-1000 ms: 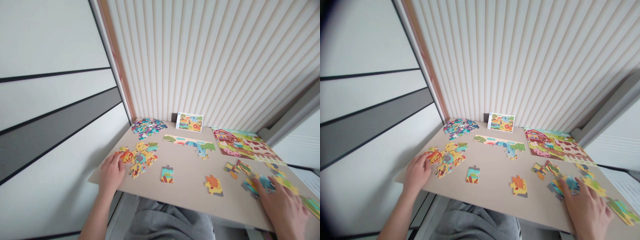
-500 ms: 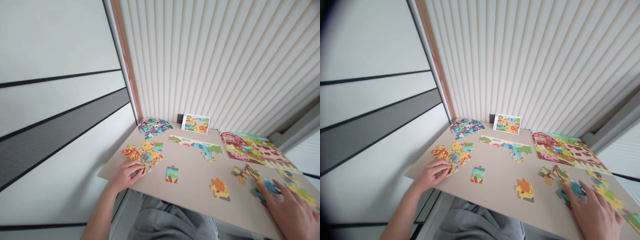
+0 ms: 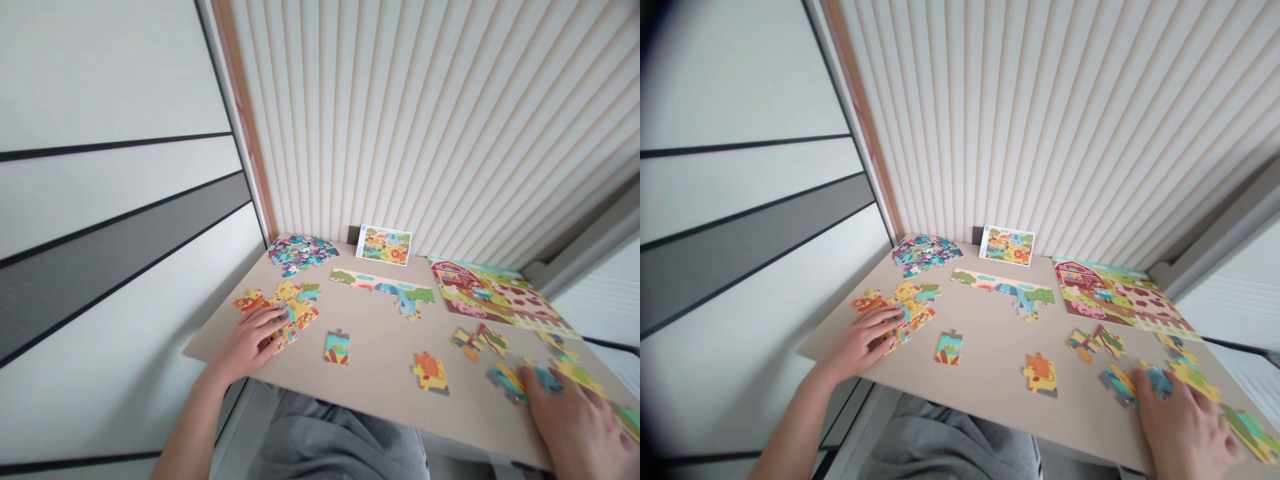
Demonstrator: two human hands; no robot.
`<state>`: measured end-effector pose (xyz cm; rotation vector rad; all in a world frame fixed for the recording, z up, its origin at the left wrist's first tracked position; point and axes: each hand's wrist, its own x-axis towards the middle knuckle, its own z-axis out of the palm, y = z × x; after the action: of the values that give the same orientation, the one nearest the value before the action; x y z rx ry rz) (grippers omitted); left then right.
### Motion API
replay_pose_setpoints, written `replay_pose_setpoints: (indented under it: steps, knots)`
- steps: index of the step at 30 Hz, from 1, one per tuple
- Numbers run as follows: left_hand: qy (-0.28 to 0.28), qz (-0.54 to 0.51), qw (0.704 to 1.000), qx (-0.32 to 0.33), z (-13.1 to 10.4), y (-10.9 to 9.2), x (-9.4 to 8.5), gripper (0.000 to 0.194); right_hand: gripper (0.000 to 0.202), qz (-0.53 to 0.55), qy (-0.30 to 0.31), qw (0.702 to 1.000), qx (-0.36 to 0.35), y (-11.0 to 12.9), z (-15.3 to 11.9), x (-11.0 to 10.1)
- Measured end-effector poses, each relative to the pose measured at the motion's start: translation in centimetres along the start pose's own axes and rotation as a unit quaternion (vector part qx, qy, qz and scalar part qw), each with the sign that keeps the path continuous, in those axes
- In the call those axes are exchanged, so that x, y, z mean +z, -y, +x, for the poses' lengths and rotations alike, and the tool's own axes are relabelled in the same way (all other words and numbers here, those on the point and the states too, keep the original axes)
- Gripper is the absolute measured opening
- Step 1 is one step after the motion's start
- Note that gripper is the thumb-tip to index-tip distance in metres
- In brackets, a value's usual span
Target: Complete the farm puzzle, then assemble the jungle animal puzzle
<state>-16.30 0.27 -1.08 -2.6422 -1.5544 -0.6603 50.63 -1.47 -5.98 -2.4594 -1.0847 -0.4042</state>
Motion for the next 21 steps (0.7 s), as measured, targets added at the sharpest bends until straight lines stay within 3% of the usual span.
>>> replay_pose_setpoints:
  steps: [3,8,14,21]
  knots:
    - [-0.005,0.003,1.0,0.001,-0.7,1.2,0.8,0.045,0.071,-0.026,0.007,0.999,-0.019,1.3,-0.6,-1.9]
    - [-0.027,-0.003,0.999,0.018,-1.3,3.5,2.6,0.053,0.058,0.036,0.013,0.998,-0.058,3.0,-2.1,-4.5]
    - [-0.038,0.01,0.998,0.039,-1.3,4.5,3.2,0.053,0.067,0.082,0.129,0.979,-0.136,2.6,-4.8,-5.6]
    - [-0.044,0.005,0.998,0.038,-1.2,4.6,3.3,0.049,0.062,0.089,0.121,0.975,-0.161,2.7,-6.2,-5.9]
